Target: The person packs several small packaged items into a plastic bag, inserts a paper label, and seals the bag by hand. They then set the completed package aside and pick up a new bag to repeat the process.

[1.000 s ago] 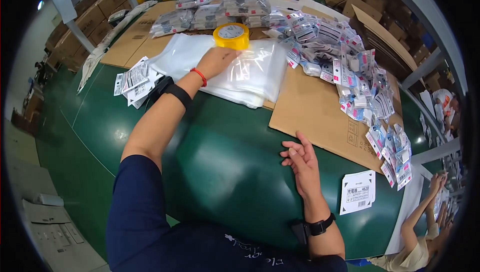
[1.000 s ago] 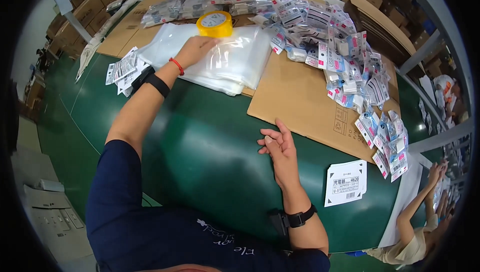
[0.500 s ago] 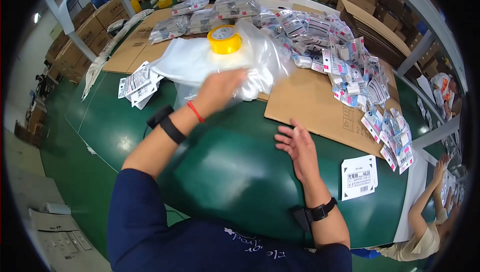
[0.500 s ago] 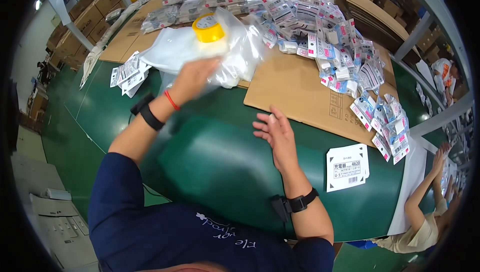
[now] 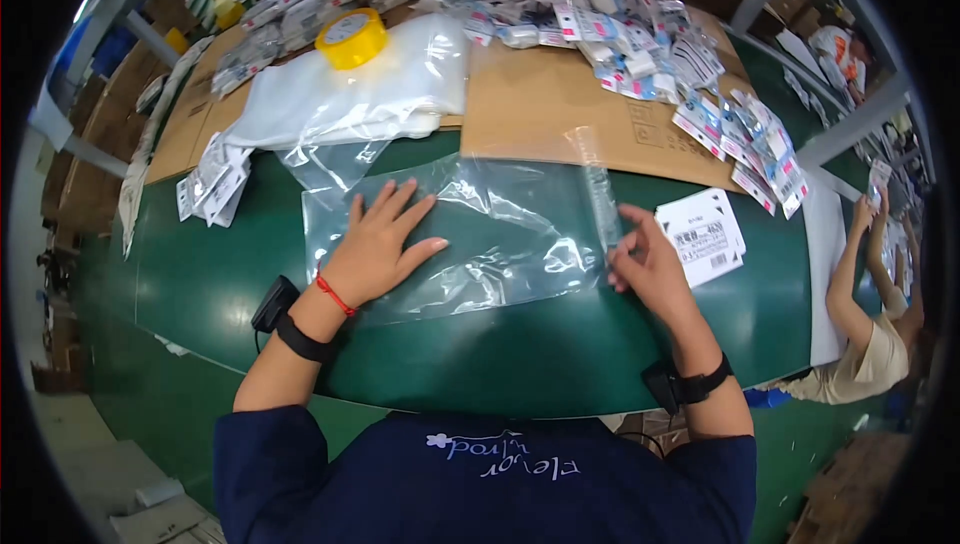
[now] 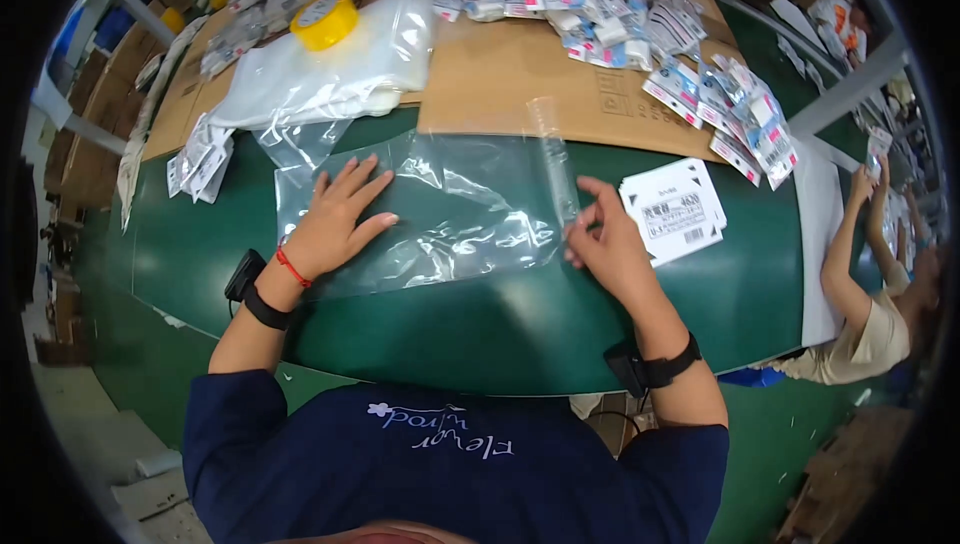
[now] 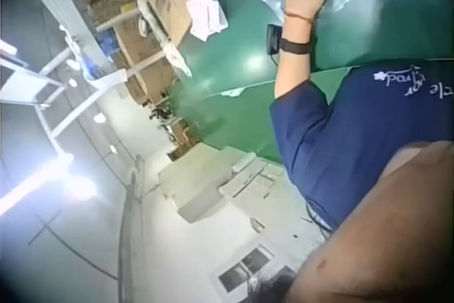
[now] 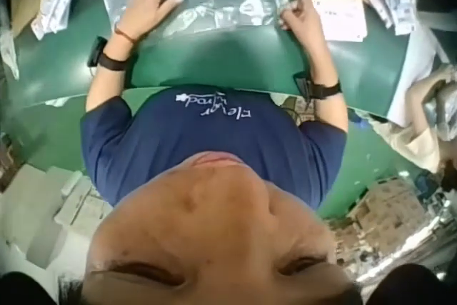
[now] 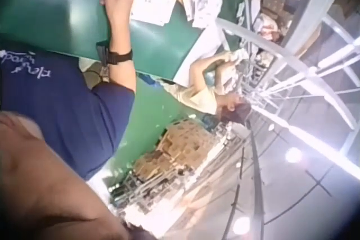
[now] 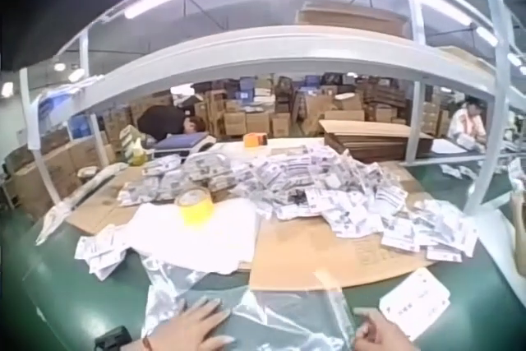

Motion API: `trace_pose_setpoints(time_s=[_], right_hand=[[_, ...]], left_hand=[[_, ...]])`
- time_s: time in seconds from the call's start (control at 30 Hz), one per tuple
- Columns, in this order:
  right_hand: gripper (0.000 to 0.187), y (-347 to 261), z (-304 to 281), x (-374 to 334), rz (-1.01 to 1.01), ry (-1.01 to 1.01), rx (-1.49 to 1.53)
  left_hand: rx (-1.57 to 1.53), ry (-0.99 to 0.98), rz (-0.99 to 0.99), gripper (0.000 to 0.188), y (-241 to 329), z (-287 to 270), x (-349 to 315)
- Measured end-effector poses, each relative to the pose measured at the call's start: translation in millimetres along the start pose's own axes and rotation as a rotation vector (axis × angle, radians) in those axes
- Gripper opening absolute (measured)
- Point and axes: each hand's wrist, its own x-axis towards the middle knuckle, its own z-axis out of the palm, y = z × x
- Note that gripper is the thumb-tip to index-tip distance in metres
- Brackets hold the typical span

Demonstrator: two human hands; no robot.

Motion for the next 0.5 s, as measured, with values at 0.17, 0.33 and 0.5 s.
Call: trace_pose_setpoints(time_s=[0.17, 0.33, 0.5], right_hand=[[0.056, -26, -35, -25, 0.060, -0.040, -0.460], [0.056, -17, -180, 52, -0.626, 0.854, -0.891], [0.066, 33, -323, 96, -0.385, 1.116, -0.698]], left_hand=[[-0.014, -0.012, 0.082, 0.054, 14, 7, 18], [-0.141, -0.058, 0.406, 0.055, 81, 20, 39], [-0.193, -0.015, 0.494, 0.055, 101, 47, 48]])
